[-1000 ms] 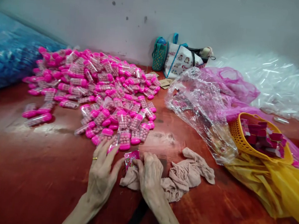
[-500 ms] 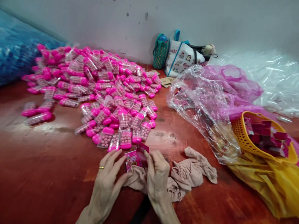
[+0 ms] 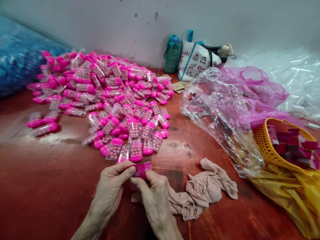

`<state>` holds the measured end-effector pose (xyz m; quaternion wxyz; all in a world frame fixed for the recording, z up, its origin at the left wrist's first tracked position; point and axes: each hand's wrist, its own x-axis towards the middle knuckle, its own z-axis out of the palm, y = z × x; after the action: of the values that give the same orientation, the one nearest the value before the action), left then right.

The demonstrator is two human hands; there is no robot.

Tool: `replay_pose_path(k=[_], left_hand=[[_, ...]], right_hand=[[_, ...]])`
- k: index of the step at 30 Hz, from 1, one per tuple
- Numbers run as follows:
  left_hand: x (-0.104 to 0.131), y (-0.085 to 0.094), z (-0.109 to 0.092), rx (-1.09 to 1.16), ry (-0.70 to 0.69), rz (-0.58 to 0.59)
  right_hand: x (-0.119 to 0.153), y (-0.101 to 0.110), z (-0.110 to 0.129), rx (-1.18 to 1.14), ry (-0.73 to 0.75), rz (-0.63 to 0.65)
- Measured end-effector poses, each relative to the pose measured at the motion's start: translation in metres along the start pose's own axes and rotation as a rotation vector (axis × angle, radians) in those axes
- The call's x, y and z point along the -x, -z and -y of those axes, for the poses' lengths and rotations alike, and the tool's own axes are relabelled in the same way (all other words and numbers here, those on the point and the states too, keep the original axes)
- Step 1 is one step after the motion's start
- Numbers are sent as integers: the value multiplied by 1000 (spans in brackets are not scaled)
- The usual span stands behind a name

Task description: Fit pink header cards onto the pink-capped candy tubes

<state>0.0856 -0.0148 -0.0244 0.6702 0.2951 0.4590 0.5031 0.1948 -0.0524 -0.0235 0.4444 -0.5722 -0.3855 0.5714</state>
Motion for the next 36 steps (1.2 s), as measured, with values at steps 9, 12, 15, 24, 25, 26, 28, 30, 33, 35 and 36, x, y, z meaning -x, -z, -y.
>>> replay_pose_path(k=[9,12,15,24,25,26,28,30,33,35,36], left_hand=[[-1,2,-11,220,231,-74],[-2,5,-5,242,264,-64],[-2,5,-1,262,278,-65],[-1,7,-8,276,162,-117],[-1,8,-8,261,141,-114],[0,9,-8,237,120,-110],[3,11,-8,170,68,-102],[6,14,-9,73,-33,-120],[10,19,-10,-115,-198,-153],[10,23,-11,-191,-195,-121],[10,26,-12,-202,-165,-94]], right_hand=[[-2,-4,13,580,451,-70],[0,-3,15,672,422,-15],[3,-2,16,663,421,-26],[-1,-7,9,318,177,-19],[-1,-7,9,373,213,-24],[-1,-6,10,429,247,-15],[0,-4,11,532,304,6],[2,-1,11,606,360,27],[7,3,13,688,435,52],[11,3,16,748,444,65],[13,2,19,776,439,70]])
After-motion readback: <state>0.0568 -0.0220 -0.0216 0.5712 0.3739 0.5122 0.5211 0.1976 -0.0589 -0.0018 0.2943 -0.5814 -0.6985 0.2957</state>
